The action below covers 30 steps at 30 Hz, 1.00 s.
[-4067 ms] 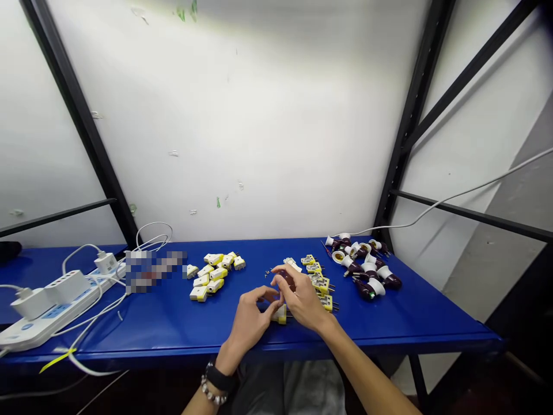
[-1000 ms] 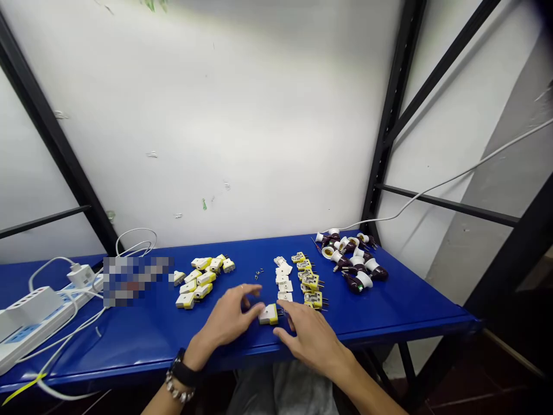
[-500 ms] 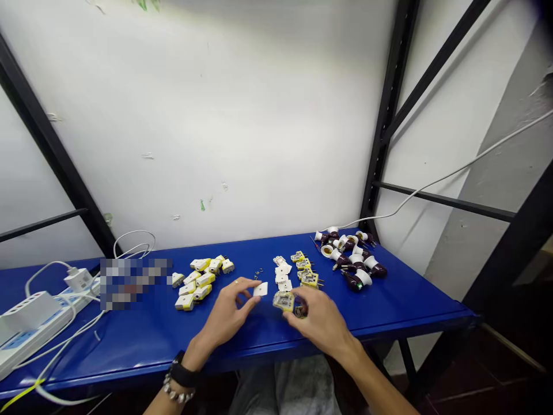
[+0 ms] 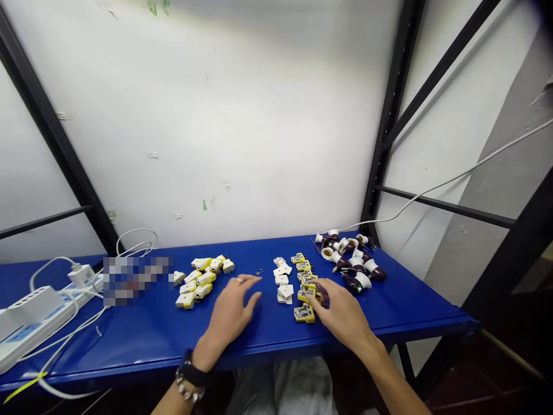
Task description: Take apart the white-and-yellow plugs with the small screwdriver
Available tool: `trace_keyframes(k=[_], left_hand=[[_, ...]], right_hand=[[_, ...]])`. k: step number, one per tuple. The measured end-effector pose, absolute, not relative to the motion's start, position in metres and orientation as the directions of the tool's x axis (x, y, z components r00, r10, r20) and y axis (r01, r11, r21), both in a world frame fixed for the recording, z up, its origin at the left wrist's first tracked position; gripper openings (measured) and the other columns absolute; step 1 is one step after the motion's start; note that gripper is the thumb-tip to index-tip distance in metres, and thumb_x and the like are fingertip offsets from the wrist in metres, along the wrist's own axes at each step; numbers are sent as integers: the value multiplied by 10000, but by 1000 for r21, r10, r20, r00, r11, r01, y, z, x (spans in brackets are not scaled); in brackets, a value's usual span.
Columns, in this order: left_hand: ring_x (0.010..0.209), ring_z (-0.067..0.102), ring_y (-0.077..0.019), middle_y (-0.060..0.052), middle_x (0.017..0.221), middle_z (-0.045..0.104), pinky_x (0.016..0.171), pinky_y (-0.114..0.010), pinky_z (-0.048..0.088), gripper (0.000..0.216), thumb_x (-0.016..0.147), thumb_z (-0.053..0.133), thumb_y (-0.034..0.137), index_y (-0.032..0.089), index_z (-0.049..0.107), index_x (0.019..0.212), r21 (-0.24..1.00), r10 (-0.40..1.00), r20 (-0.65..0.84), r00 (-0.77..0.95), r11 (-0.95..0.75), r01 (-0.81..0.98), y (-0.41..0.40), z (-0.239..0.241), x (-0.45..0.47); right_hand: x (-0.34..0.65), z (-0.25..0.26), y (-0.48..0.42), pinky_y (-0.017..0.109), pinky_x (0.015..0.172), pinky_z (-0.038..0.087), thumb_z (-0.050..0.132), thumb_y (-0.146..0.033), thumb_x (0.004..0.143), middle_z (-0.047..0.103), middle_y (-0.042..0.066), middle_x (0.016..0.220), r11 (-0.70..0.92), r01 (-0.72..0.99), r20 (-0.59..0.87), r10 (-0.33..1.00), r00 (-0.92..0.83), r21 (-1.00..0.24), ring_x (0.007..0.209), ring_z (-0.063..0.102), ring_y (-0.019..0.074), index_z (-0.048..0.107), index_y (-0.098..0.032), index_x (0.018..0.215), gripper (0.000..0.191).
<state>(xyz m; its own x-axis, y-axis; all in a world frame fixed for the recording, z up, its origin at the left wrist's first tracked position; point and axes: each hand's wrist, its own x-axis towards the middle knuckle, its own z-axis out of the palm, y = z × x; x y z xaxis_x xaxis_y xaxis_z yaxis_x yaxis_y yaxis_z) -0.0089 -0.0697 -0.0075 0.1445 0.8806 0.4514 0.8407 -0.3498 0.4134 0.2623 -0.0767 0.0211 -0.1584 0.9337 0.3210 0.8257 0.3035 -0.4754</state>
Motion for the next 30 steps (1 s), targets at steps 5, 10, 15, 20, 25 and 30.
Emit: trace_keyframes(k=[5, 10, 15, 20, 25, 30], left_hand=[[1159, 569, -355, -136, 1300, 651, 893, -452, 503, 418, 950, 550, 317, 179, 622, 1338, 89, 876, 477, -67, 28, 996, -86, -14, -86], [1079, 592, -335, -113, 1206, 702, 787, -384, 492, 305, 952, 550, 322, 240, 722, 1190, -28, 888, 448, -100, 126, 992, -87, -20, -106], [953, 657, -317, -87, 1057, 753, 771, -384, 504, 261, 942, 536, 322, 248, 757, 1059, 91, 864, 486, -132, 100, 991, -83, -20, -100], [974, 698, -252, -27, 1077, 764, 861, -354, 531, 251, 880, 631, 363, 268, 723, 1094, 522, 891, 448, -66, -201, 829, -92, -16, -64], [994, 705, -227, -10, 1076, 769, 890, -329, 545, 226, 847, 682, 276, 263, 724, 1068, 741, 936, 337, 103, -331, 584, -98, -19, -12], [1045, 698, -233, -30, 1113, 768, 957, -340, 531, 296, 818, 702, 206, 252, 726, 1109, 783, 939, 312, 148, -342, 520, -97, -26, 7]], right_hand=[[257, 30, -81, 335, 803, 508, 408, -371, 1042, 705, 77, 1048, 475, 665, 511, 845, -160, -576, 944, 680, 233, 688, -207, 1168, 348], [246, 33, -85, 318, 683, 485, 460, -427, 1032, 677, 58, 926, 548, 601, 610, 783, -125, -581, 730, 629, 201, 710, -214, 1112, 338], [242, 34, -87, 305, 649, 495, 462, -413, 1036, 654, 53, 882, 577, 510, 598, 789, -144, -638, 665, 595, 177, 704, -193, 1117, 337], [233, 37, -87, 294, 618, 540, 501, -430, 1017, 670, 49, 841, 567, 358, 550, 820, -159, -742, 654, 657, 182, 701, -190, 1073, 317], [213, 40, -85, 268, 543, 537, 557, -421, 991, 675, 25, 722, 570, 201, 551, 822, -146, -797, 596, 695, 183, 678, -187, 993, 264], [197, 38, -76, 257, 546, 526, 519, -405, 1010, 661, 13, 670, 592, 232, 540, 803, -252, -772, 587, 678, 176, 650, -197, 946, 254]])
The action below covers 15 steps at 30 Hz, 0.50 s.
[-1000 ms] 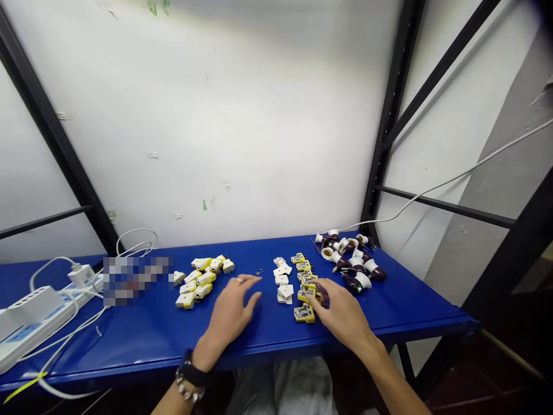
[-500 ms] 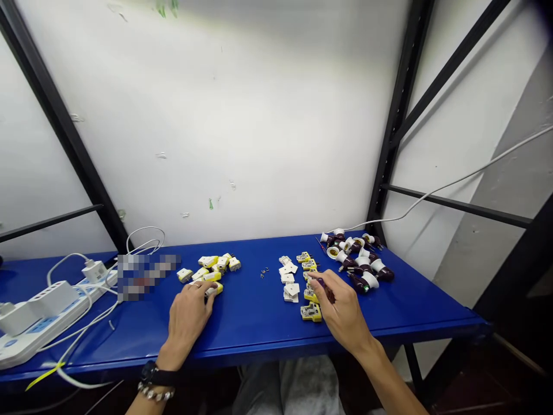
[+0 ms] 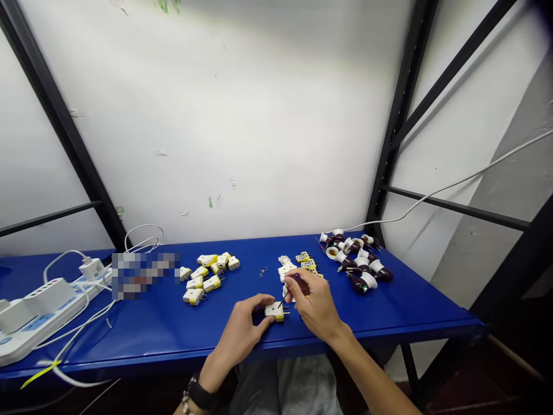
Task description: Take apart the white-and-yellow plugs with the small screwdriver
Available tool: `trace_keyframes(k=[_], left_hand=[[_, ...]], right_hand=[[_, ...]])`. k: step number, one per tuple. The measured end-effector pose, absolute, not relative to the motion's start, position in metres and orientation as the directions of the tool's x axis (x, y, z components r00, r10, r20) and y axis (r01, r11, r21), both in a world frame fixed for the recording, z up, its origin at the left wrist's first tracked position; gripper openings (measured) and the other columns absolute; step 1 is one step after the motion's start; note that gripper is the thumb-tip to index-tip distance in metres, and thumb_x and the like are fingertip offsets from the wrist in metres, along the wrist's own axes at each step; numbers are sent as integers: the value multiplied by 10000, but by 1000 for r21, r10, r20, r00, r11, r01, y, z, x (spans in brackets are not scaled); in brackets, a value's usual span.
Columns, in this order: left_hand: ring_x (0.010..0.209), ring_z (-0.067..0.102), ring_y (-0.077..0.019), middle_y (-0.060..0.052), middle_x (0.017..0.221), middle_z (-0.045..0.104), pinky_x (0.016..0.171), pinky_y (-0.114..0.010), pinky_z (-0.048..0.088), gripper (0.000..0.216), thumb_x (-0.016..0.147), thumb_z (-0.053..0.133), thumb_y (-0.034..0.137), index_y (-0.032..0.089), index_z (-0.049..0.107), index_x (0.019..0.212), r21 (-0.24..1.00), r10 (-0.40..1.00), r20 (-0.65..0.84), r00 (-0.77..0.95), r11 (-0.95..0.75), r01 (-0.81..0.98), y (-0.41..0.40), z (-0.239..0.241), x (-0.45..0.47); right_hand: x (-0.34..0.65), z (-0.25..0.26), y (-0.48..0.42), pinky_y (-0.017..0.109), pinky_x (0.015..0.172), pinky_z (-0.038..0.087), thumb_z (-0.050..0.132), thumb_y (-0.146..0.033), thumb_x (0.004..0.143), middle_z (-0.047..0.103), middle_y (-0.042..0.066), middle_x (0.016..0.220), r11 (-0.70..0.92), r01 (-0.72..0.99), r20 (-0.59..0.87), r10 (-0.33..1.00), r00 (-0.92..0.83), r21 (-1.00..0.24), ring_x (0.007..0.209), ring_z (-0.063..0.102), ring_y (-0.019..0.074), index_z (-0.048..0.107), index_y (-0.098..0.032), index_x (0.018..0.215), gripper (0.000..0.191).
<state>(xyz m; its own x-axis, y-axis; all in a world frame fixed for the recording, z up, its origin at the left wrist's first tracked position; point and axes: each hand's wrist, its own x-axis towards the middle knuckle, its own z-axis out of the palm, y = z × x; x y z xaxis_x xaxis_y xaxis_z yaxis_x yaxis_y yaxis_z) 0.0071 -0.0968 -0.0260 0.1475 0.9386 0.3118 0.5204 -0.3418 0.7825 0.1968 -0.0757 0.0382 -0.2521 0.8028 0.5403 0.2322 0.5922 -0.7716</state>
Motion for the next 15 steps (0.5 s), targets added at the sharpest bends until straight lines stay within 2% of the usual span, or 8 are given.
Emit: trace_keyframes(k=[8, 12, 15], left_hand=[[1042, 695, -252, -55, 1123, 767, 961, -365, 516, 304, 833, 688, 184, 250, 742, 1125, 761, 933, 321, 162, -356, 543, -96, -29, 6], [1059, 687, -262, -58, 1130, 762, 970, -372, 506, 285, 843, 677, 199, 249, 743, 1116, 728, 915, 367, 171, -396, 559, -96, -26, 8], [1053, 693, -254, -58, 1111, 765, 964, -355, 514, 233, 912, 604, 241, 228, 744, 1098, 760, 900, 410, 148, -427, 489, -95, -21, 15]], right_hand=[[182, 30, -62, 270, 569, 513, 494, -322, 1016, 663, 23, 679, 635, 308, 528, 767, -365, -709, 628, 660, 183, 647, -208, 900, 223], [179, 33, -59, 289, 615, 517, 520, -289, 995, 696, 43, 792, 652, 321, 528, 751, -397, -687, 656, 658, 181, 658, -201, 895, 192], [178, 38, -56, 302, 674, 522, 531, -256, 979, 712, 48, 839, 669, 316, 520, 731, -441, -673, 709, 671, 188, 686, -200, 925, 174]])
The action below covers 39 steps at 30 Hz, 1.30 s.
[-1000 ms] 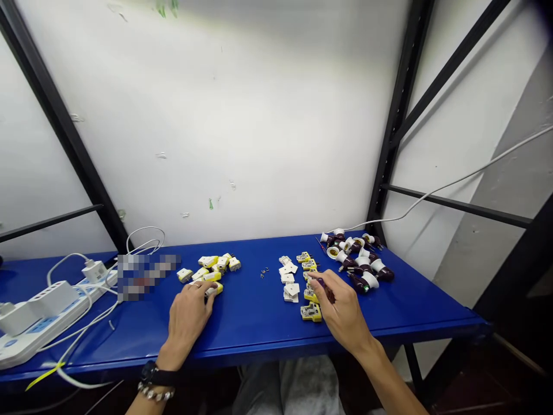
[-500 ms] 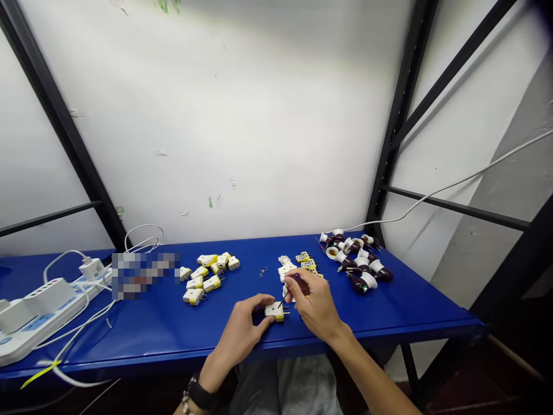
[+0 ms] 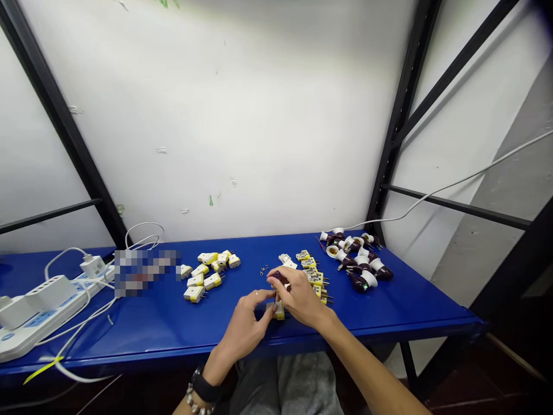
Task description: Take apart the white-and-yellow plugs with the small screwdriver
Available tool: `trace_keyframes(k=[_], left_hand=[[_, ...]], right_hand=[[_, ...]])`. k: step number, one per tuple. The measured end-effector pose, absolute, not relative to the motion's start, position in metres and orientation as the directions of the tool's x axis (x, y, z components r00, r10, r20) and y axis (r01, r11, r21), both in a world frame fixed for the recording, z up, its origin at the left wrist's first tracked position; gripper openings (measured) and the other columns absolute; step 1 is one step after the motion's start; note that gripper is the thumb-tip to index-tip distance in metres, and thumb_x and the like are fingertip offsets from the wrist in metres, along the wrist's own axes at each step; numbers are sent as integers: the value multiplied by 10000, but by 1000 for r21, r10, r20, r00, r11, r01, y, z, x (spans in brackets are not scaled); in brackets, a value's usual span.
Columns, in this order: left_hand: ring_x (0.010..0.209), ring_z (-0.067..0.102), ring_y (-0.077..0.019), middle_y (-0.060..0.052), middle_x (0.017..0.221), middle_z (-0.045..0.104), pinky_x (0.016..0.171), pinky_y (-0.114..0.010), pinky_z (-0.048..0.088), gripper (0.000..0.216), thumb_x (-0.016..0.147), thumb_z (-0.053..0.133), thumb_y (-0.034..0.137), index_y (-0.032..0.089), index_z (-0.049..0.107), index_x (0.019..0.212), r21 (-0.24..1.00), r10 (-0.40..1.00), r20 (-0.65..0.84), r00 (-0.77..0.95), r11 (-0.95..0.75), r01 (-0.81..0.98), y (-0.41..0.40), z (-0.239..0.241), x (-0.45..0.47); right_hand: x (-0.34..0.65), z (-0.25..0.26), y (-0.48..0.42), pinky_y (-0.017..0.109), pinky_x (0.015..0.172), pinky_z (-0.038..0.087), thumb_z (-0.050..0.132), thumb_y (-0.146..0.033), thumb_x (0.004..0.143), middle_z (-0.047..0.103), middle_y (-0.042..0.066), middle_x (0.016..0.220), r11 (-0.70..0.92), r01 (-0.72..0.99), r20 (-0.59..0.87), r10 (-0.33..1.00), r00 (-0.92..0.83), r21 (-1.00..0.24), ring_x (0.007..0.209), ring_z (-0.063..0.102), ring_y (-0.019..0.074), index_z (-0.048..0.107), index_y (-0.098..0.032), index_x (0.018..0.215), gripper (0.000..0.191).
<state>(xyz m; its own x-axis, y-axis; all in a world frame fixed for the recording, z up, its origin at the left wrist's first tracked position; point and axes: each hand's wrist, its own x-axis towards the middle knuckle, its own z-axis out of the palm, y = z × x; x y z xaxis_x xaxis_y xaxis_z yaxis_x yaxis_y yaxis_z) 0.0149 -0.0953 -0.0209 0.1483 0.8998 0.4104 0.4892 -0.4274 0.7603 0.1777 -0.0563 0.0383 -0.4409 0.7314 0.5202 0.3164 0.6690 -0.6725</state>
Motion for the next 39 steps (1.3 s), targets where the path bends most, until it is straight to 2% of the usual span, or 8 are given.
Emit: trace_keyframes(k=[7, 10, 13, 17, 22, 28, 34, 39], left_hand=[[832, 718, -212, -36, 861, 761, 763, -266, 550, 236, 958, 506, 247, 165, 722, 910, 848, 906, 404, 125, -423, 318, -87, -22, 27], [789, 720, -201, -34, 847, 765, 739, -260, 550, 195, 941, 537, 257, 176, 712, 911, 853, 912, 397, 106, -409, 323, -86, -22, 26], [729, 712, -192, -33, 799, 762, 687, -252, 547, 163, 919, 580, 280, 176, 693, 863, 866, 923, 377, 74, -380, 325, -85, -19, 25], [681, 675, -182, -28, 737, 728, 648, -245, 530, 215, 929, 572, 308, 169, 680, 805, 844, 916, 394, 76, -394, 364, -85, -17, 25], [699, 666, -182, -39, 766, 726, 665, -243, 512, 289, 970, 464, 268, 176, 683, 806, 774, 888, 444, 117, -446, 450, -87, -21, 24], [671, 690, -190, -45, 763, 741, 649, -251, 532, 188, 907, 600, 295, 177, 680, 785, 785, 898, 433, 76, -417, 459, -84, -18, 27], [712, 713, -186, -44, 848, 772, 687, -254, 549, 232, 941, 517, 242, 188, 741, 971, 793, 898, 420, 131, -433, 430, -87, -12, 22], [674, 724, -186, -48, 844, 754, 635, -247, 547, 154, 922, 572, 289, 189, 682, 880, 791, 907, 412, 93, -406, 458, -87, -11, 24]], right_hand=[[184, 45, -47, 282, 676, 531, 467, -226, 999, 719, 39, 875, 650, 231, 424, 683, -594, -724, 687, 662, 158, 663, -191, 1220, 297], [182, 39, -45, 275, 650, 530, 608, -285, 936, 714, 64, 955, 631, 227, 483, 737, -473, -742, 731, 666, 170, 688, -186, 1112, 217], [179, 34, -46, 273, 598, 506, 631, -328, 924, 697, 46, 821, 616, 226, 523, 773, -358, -755, 647, 632, 165, 700, -190, 935, 155], [178, 32, -49, 269, 602, 507, 477, -361, 1006, 695, 42, 866, 555, 91, 459, 759, -462, -827, 620, 597, 140, 696, -199, 1016, 272], [172, 27, -51, 259, 574, 506, 504, -434, 990, 665, 36, 909, 427, -68, 406, 779, -478, -902, 566, 544, 111, 653, -205, 1071, 286], [167, 26, -50, 257, 568, 497, 564, -422, 966, 640, 23, 775, 501, 44, 473, 840, -267, -864, 618, 585, 147, 669, -195, 929, 253], [171, 31, -51, 259, 613, 502, 390, -400, 1042, 676, 54, 878, 557, 69, 496, 782, -377, -827, 699, 594, 154, 693, -178, 1127, 384], [167, 28, -52, 265, 607, 479, 533, -427, 987, 642, 9, 761, 572, 166, 503, 800, -327, -803, 640, 575, 152, 665, -193, 1154, 317]])
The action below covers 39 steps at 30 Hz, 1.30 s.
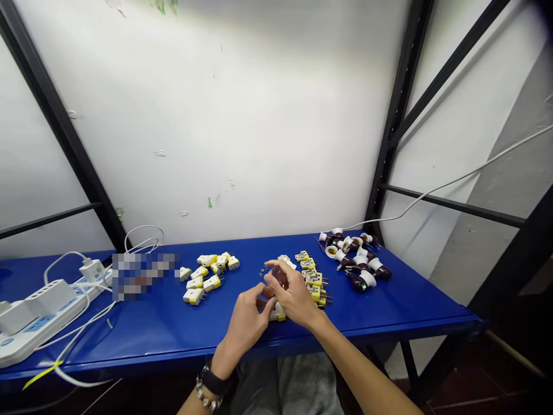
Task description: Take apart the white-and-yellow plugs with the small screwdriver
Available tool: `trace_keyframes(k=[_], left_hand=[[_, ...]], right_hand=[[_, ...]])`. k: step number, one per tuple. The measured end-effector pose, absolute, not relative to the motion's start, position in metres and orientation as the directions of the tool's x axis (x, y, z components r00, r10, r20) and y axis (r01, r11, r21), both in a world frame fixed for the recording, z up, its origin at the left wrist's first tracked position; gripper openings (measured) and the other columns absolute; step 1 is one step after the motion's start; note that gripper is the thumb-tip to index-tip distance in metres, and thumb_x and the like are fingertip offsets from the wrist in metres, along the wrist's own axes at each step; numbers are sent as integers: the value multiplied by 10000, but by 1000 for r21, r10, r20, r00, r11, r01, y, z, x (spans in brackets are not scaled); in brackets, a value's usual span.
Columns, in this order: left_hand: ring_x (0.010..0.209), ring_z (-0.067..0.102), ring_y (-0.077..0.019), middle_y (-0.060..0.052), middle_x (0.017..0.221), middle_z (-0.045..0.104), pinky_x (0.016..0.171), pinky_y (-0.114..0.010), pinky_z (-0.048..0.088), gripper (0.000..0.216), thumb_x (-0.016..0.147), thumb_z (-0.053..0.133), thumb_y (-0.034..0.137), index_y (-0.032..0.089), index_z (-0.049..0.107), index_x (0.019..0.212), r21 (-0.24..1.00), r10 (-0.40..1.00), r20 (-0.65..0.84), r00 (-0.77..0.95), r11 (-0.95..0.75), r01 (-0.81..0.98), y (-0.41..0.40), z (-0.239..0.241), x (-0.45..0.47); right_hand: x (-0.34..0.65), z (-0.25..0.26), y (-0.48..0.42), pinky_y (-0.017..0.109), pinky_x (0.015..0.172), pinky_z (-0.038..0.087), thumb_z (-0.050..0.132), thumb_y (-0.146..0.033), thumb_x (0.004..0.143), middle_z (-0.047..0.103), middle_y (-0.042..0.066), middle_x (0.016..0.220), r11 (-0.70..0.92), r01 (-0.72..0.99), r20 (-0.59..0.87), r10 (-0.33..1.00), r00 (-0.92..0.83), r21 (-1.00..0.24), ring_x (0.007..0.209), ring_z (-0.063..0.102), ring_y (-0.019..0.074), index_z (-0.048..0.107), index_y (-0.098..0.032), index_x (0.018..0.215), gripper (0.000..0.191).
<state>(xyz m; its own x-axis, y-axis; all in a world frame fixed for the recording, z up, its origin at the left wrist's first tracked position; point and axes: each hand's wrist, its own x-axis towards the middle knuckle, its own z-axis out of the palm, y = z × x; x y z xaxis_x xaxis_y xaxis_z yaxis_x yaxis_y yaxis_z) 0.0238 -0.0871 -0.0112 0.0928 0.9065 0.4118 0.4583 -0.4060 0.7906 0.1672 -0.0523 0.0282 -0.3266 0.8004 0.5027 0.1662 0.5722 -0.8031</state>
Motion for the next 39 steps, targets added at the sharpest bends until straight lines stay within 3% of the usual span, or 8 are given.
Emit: trace_keyframes(k=[6, 12, 16, 22, 28, 31, 35, 39], left_hand=[[739, 734, -193, -75, 998, 762, 658, -257, 566, 187, 919, 563, 256, 185, 692, 1036, 799, 901, 401, 166, -432, 418, -87, -11, 23], [585, 662, -158, -29, 743, 732, 567, -226, 485, 159, 917, 594, 275, 175, 701, 855, 755, 897, 428, 112, -423, 500, -85, -7, 24], [659, 685, -165, -50, 887, 753, 592, -226, 502, 149, 912, 597, 267, 177, 694, 980, 769, 891, 418, 178, -451, 453, -85, -6, 22], [614, 634, -158, -15, 712, 723, 598, -236, 457, 130, 893, 608, 229, 179, 690, 805, 688, 882, 452, 134, -440, 577, -82, -9, 21], [801, 687, -187, -25, 907, 784, 761, -267, 485, 158, 914, 587, 221, 218, 746, 913, 676, 868, 453, 202, -482, 557, -80, -8, 21], [697, 663, -174, -9, 780, 764, 697, -263, 470, 147, 895, 619, 237, 208, 720, 792, 669, 880, 444, 168, -451, 591, -79, -8, 22], [665, 647, -167, 2, 731, 723, 640, -257, 451, 162, 878, 663, 301, 201, 660, 751, 665, 895, 433, 109, -399, 631, -80, -9, 22], [815, 672, -196, -28, 898, 738, 743, -286, 493, 117, 911, 626, 305, 218, 702, 933, 670, 901, 399, 171, -414, 616, -87, -9, 10]], right_hand=[[169, 26, -52, 295, 712, 530, 431, -356, 1034, 711, 58, 881, 620, 138, 540, 755, -373, -772, 769, 656, 180, 677, -181, 1208, 348], [172, 27, -53, 284, 677, 524, 492, -389, 1015, 707, 56, 926, 583, 125, 504, 775, -381, -803, 736, 650, 169, 635, -179, 1279, 367], [173, 29, -55, 288, 707, 521, 423, -354, 1040, 697, 61, 886, 620, 116, 546, 752, -368, -776, 767, 653, 177, 693, -171, 1107, 333], [174, 28, -54, 278, 668, 497, 507, -387, 1007, 696, 43, 889, 607, 162, 513, 762, -395, -778, 716, 626, 164, 659, -186, 1168, 299], [178, 30, -54, 294, 717, 503, 424, -362, 1040, 700, 59, 978, 610, 139, 510, 748, -425, -780, 812, 650, 178, 645, -199, 1196, 316], [181, 30, -53, 283, 667, 486, 508, -395, 1009, 690, 53, 999, 596, 149, 497, 762, -415, -789, 757, 630, 165, 602, -205, 1261, 329], [183, 27, -53, 277, 633, 461, 537, -355, 997, 700, 34, 887, 585, 174, 514, 793, -328, -792, 691, 603, 156, 642, -200, 1087, 208], [185, 25, -50, 270, 595, 444, 504, -365, 1015, 692, 18, 808, 579, 131, 520, 794, -316, -804, 604, 562, 137, 635, -205, 940, 219]])
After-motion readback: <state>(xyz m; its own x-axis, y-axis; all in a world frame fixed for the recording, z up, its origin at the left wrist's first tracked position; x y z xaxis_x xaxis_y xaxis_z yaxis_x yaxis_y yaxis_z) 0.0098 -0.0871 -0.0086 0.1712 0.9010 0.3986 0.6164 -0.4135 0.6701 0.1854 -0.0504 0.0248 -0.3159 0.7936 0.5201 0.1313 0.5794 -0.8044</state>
